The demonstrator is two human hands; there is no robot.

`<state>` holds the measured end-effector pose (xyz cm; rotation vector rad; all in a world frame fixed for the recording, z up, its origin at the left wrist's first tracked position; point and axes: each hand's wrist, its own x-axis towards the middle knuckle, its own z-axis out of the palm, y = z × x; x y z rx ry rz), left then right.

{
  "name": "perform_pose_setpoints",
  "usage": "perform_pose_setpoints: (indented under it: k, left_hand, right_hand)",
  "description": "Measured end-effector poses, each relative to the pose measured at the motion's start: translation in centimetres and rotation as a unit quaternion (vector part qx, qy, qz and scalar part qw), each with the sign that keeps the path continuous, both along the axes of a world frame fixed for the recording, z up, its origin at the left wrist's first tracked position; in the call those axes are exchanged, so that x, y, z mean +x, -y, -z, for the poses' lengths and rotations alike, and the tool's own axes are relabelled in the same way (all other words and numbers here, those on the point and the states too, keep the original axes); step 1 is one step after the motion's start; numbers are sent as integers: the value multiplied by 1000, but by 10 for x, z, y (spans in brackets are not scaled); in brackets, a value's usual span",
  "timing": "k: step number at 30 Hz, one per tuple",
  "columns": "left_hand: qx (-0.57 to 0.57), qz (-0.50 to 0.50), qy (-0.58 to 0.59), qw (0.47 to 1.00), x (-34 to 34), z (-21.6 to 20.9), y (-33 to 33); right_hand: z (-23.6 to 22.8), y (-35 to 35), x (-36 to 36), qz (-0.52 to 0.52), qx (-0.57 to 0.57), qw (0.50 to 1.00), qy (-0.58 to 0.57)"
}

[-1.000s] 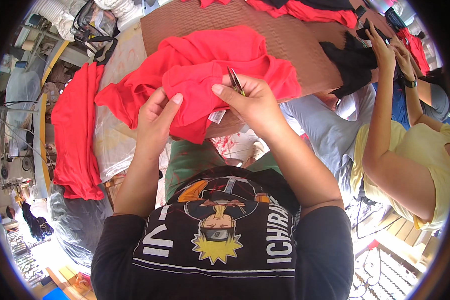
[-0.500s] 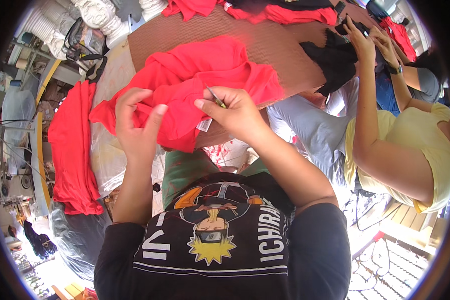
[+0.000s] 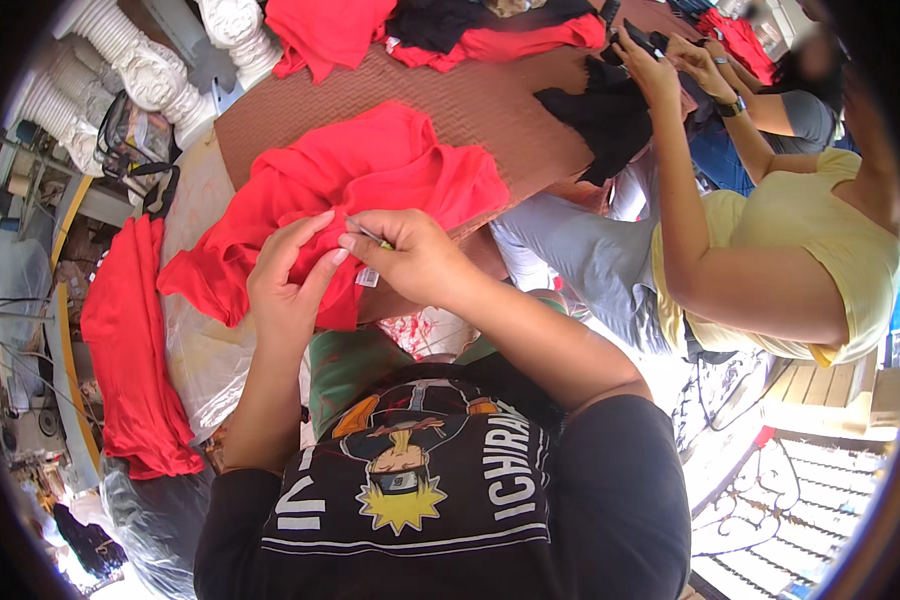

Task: The person uses small shears to cut and remove tags and labels from red and black t-shirts laid out on a table.

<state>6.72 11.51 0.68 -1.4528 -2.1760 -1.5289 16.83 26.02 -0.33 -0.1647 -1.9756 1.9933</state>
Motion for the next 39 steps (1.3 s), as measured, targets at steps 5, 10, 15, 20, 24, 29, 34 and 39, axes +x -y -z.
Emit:
perform_pose_setpoints:
  k: [5,10,15,20,24,29,34,39]
  left_hand:
    - [-19,-6,34,999,3,-2,0]
    - [-13,6,56,998,2,-1,3]
    - [-8,23,72,997,-1,-2,5]
    - [-15,66,62,996,-4,1,-6]
    - [-68,135,72,986,-32,16,-23]
    - [-39,208,176,961,-41,65,-61]
    - [-36,247,144,958,-41,82,-55]
    - [-46,226,178,957,-45,86,-51]
  right_hand:
    - [6,-3,1,16,33,998,-46]
    - [4,-1,0,39,93,994,-49]
    - [-3,2,2,40,144,988,-42]
    - [-5,-4,7,83,222,971,-40]
    - [5,-11,7,134,324,937,10]
    - [12,-13,19,240,303,918,89]
    - [20,-7,11,238,340,894,168]
    - [13,1,2,234,371,870,224]
